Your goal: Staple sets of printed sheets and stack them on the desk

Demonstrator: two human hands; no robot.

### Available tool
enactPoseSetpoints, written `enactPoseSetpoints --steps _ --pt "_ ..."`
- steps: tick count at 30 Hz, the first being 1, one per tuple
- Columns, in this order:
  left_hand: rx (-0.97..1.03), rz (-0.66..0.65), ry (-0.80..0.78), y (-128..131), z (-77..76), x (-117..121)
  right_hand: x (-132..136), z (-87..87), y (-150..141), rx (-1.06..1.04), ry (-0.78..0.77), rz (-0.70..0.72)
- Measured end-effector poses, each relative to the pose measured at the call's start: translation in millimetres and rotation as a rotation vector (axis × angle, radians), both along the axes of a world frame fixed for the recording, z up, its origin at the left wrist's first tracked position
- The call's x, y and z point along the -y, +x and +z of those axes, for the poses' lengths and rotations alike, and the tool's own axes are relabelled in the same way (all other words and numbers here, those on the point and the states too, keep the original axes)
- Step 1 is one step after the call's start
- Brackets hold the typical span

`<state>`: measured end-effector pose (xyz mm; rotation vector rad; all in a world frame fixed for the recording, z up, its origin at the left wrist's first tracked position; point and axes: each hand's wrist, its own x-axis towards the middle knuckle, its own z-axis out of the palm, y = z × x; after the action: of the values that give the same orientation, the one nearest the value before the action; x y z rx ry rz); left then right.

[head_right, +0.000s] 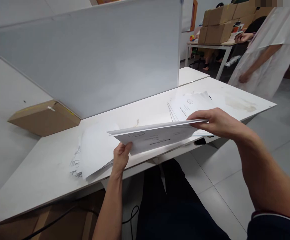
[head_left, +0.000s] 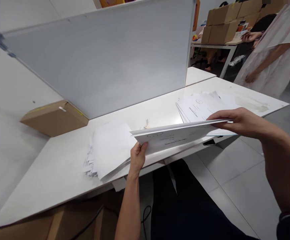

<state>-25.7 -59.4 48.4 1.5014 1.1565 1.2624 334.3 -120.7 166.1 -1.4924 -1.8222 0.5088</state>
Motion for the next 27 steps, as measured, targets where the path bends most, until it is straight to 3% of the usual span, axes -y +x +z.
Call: enactPoseSetpoints --steps 3,7,11,15,19,23,27 --pt "0.016 -0.07 -0.071 -4.3 8.3 2.6 13.0 -19.1 10.9 -0.235 -0.274 0.06" --pt "-0.013 -0.232 -0.234 -5.9 14.4 7.4 38.4 -66.1 5.0 -0.54 -0.569 0.089" --pt "-0.17 -0.31 -0.352 -1.0 18.8 9.7 70.1 -106.6 -14.2 -0.686 -0.736 0.041" --pt "-0.31 -0.298 -0.306 11.0 22.1 4.6 93.3 -136.2 -23.1 -0.84 -0.75 -0.072" --pt "-0.379 -0.112 -0.176 23.3 17.1 -9.2 103.7 -158.4 -23.3 -0.934 -0.708 -0.252" --pt "-0.395 0.117 0.053 31.2 -4.6 -23.9 103.1 -165.0 -25.9 -0.907 -0.668 -0.353" --pt "-0.488 0.171 0.253 36.0 -30.5 -29.8 95.4 -159.3 -31.0 -0.865 -0.617 -0.357"
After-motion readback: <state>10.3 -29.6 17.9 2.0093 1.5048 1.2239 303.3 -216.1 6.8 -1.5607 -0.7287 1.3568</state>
